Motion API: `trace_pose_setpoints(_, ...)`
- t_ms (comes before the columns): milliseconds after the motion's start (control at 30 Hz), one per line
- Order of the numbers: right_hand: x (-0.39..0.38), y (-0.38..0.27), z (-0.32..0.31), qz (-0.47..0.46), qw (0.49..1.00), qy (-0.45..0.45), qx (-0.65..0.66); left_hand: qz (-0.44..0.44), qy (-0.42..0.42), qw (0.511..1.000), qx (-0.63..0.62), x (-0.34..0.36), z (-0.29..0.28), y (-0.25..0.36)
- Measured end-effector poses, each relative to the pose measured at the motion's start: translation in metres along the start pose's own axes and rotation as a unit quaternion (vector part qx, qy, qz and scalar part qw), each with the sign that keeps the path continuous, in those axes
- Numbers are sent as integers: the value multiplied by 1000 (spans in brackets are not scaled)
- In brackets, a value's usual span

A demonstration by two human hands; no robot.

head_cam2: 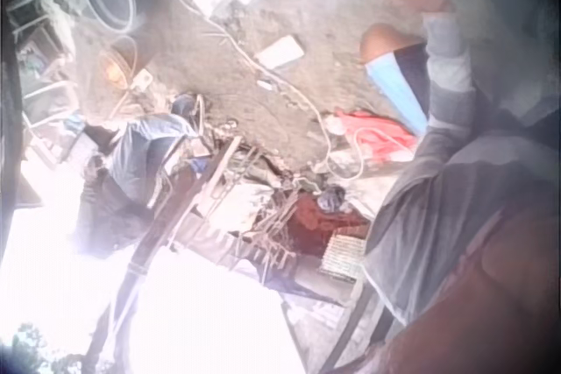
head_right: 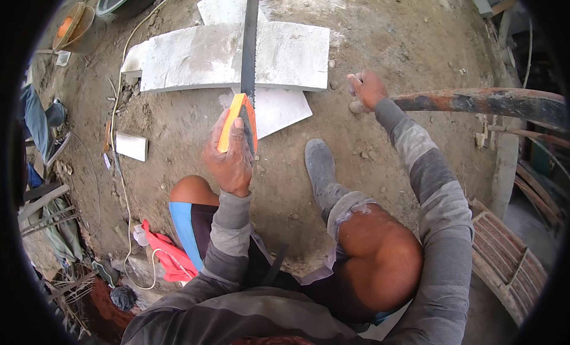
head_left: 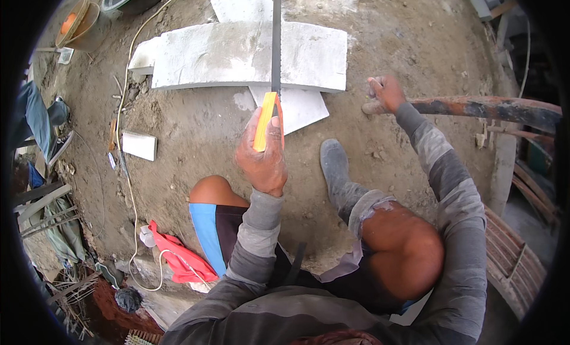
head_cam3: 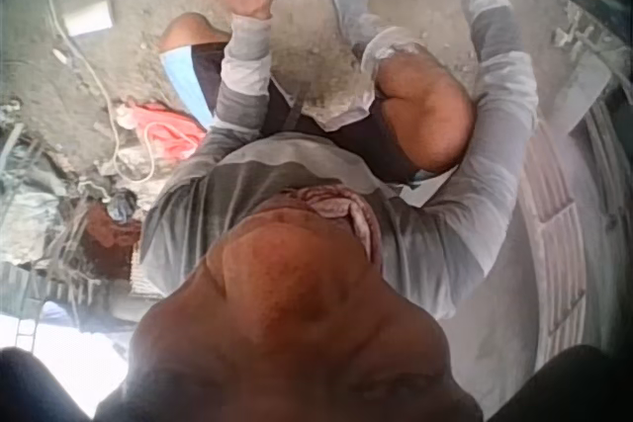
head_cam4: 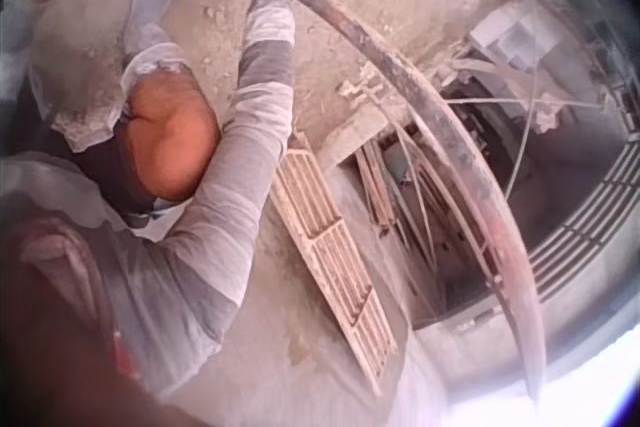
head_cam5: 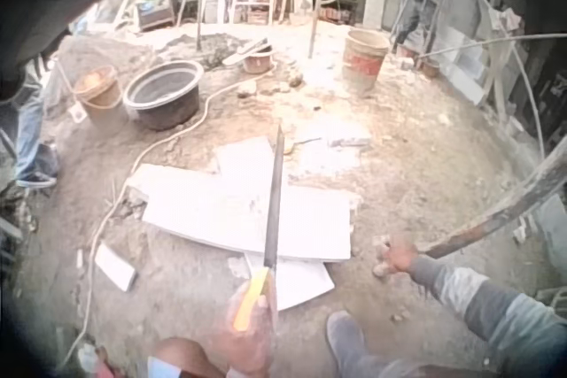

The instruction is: The person measures a white ceramic tile with a tape measure and then uses a hand saw to cut it into smaller pieces. The person handles the tile and saw on the ground, making several cuts to separate the material.

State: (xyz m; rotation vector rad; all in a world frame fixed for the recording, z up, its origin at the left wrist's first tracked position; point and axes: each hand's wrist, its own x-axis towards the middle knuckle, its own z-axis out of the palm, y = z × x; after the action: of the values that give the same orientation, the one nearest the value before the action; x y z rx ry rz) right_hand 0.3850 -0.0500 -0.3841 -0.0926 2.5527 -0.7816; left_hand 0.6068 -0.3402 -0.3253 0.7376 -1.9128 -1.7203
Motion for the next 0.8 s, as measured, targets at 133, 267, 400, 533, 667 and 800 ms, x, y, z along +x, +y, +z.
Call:
trace_pose_setpoints(133, 6, -33, 3, -92, 992, 79, -44, -32, -7, 999, -4, -11, -6, -5)
trace_pose_setpoints(267, 85, -99, 21, -177, 969, 170, -42, -53, 4, 998, -16, -6, -22, -14)
trace_pose_setpoints(400, 156, -129, 51, -223, 956, 193, -8, -47, 7, 999, 16, -15, -29, -17)
trace_pose_setpoints(533, 216, -125, 76, -184, 972, 144, -4, 38, 7, 995, 96, -13, -19, -32)
trace_pose_setpoints(667, 224, -123, 87, -133, 988, 84, 5, 8, 4, 994, 113, -16, 4, -27)
trace_pose_setpoints(800, 215, -127, 79, -104, 994, 43, 1, -5, 4, 993, 114, -10, 31, -30)
